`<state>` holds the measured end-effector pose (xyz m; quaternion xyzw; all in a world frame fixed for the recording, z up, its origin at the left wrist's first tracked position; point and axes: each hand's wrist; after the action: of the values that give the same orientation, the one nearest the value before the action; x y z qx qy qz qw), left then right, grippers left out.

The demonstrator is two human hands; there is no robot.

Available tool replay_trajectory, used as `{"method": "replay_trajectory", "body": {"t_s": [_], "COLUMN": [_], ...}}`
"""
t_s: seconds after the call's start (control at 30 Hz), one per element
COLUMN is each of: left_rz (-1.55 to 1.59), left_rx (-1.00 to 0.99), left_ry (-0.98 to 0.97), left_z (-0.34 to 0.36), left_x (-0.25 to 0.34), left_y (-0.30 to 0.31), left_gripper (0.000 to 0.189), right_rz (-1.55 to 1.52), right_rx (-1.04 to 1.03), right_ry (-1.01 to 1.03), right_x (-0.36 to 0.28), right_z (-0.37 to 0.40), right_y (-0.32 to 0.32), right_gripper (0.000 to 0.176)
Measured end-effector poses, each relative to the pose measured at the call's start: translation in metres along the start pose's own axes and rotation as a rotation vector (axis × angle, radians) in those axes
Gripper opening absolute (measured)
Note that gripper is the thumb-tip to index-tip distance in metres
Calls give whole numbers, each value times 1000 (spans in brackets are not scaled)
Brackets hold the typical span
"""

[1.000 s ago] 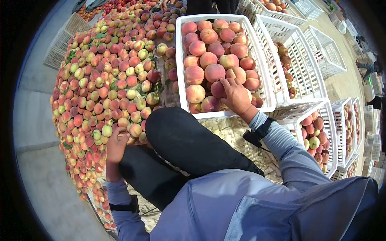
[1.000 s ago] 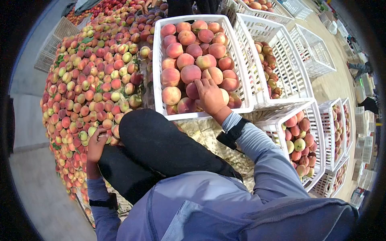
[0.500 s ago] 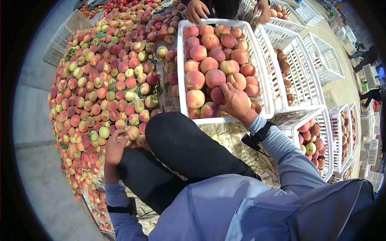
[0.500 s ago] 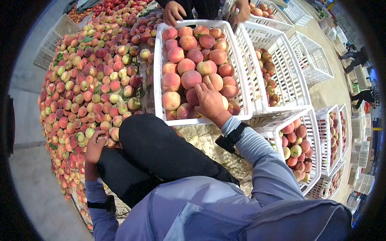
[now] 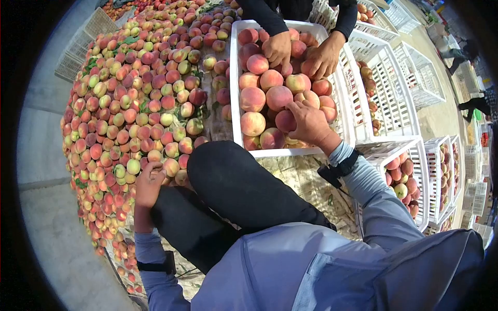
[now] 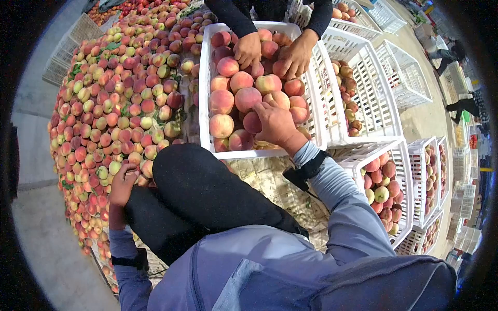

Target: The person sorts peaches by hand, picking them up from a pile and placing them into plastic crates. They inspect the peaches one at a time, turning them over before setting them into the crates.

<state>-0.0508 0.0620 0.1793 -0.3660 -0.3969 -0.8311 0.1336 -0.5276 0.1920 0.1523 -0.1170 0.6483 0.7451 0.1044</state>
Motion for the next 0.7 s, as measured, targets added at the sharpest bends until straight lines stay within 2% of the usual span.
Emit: {"method": "replay_trajectory", "body": {"t_s": [0.17,0.27,0.3,0.33,0.37,0.4,0.47,0.53,0.6,0.63,0.7], "left_rz": [6,23,8,-7,-23,106,363,554,833,858,906], "left_rx": [-21,-34,-40,-49,-60,-82,-121,-204,-341,-348,-363], "left_ry": [-31,52,10,-32,-74,-103,-165,-243,-354,-375,-418], "left_z": [-1,0,-2,-3,-6,-8,-16,-20,-26,-30,-35], "left_x": [1,8,7,4,3,12,46,103,141,149,156], "left_y": [1,1,2,4,5,5,6,2,-2,-3,-4], "left_gripper": [33,31,33,34,36,42,53,68,72,73,75], "right_rz": [-111,-431,-469,-646,-753,-860,-944,-946,-1195,-1244,-803], "right_rx": [-17,-2,87,20,79,139,164,195,49,31,169], "right_ry": [-42,-144,-97,-173,-239,-307,-239,24,201,298,249], "right_x": [-3,-7,7,25,29,24,-2,-42,-93,-101,-83], "right_z": [6,16,10,7,1,-4,-20,-39,-39,-43,-45], "right_y": [11,30,21,18,20,27,59,79,98,93,84], "right_gripper": [62,63,65,69,69,70,69,65,60,49,40]}}
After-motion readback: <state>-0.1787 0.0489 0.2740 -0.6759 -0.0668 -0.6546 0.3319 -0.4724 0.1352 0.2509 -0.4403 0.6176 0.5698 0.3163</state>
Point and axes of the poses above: each hand's wrist, its own z-axis away from the middle knuckle, its own y-axis out of the back of the hand, x = y × z, and after that the axes turned 14 degrees about -x, right-handed
